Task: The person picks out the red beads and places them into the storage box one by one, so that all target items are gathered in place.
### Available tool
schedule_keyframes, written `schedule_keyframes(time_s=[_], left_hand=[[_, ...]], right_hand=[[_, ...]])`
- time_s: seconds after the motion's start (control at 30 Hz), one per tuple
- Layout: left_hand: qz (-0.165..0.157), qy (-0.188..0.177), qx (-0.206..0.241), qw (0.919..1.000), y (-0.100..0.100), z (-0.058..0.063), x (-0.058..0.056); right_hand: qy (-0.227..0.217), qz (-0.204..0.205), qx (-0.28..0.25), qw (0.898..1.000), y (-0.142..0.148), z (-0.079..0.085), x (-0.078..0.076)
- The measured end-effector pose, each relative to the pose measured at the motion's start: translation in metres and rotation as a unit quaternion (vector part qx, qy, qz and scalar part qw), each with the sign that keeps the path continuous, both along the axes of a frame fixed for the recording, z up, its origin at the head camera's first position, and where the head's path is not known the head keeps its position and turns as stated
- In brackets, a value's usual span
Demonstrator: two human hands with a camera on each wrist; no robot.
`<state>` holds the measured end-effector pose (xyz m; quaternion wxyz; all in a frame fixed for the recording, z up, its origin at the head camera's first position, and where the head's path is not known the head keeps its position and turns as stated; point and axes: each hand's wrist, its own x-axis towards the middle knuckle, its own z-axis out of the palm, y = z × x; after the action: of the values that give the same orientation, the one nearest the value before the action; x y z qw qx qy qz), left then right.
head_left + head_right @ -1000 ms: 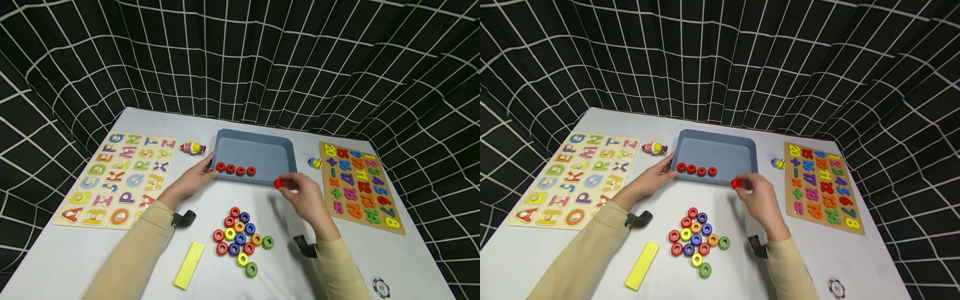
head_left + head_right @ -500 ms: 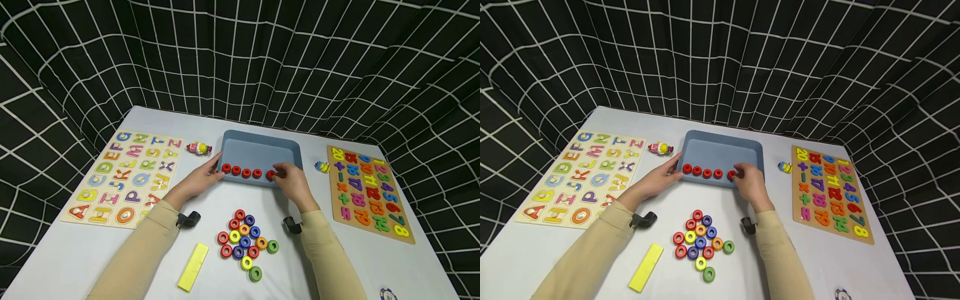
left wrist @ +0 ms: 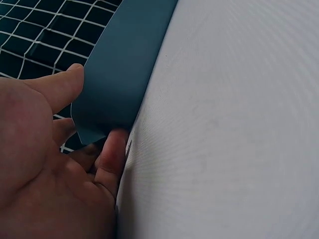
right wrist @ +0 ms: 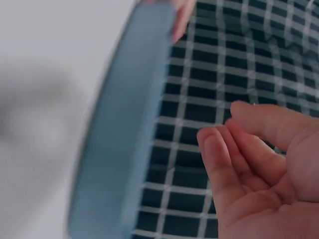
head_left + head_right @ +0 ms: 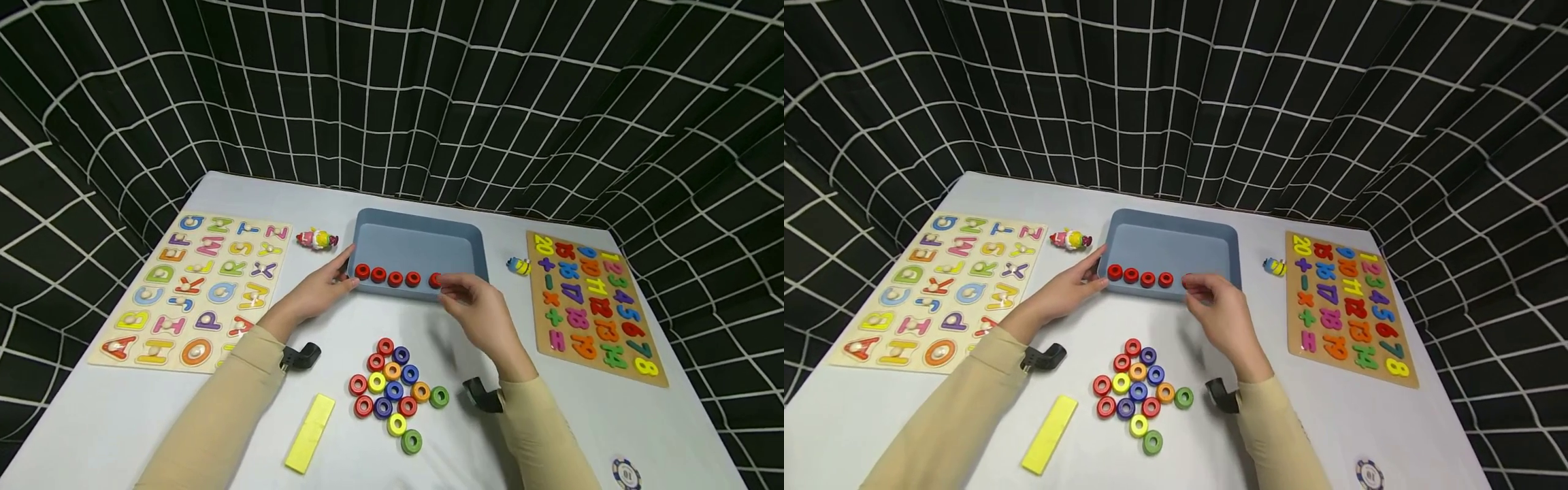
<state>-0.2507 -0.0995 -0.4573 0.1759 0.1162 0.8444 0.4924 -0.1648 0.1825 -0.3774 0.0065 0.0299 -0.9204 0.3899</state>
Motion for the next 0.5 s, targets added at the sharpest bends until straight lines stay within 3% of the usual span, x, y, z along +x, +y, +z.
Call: schedule_keyframes(time_s=[0.2,0.37,0.5], left_hand=[[0.0,0.004,0.002,1.0,-0.002,0.002,0.001],[-0.007,0.005,0.002,1.0,-0.001,0.001,0.0],[-0.005,0.004,0.0,1.0,-0.001,0.001,0.001]], right_hand=[[-0.025,0.05,-0.015,0.998,-0.019,0.009,0.053],[-0.09,0.063,0.001,0.994,-0.023,-0.005,0.09],[-0.12,0.084,0.025,0.989,-0.025,-0.02,0.109]])
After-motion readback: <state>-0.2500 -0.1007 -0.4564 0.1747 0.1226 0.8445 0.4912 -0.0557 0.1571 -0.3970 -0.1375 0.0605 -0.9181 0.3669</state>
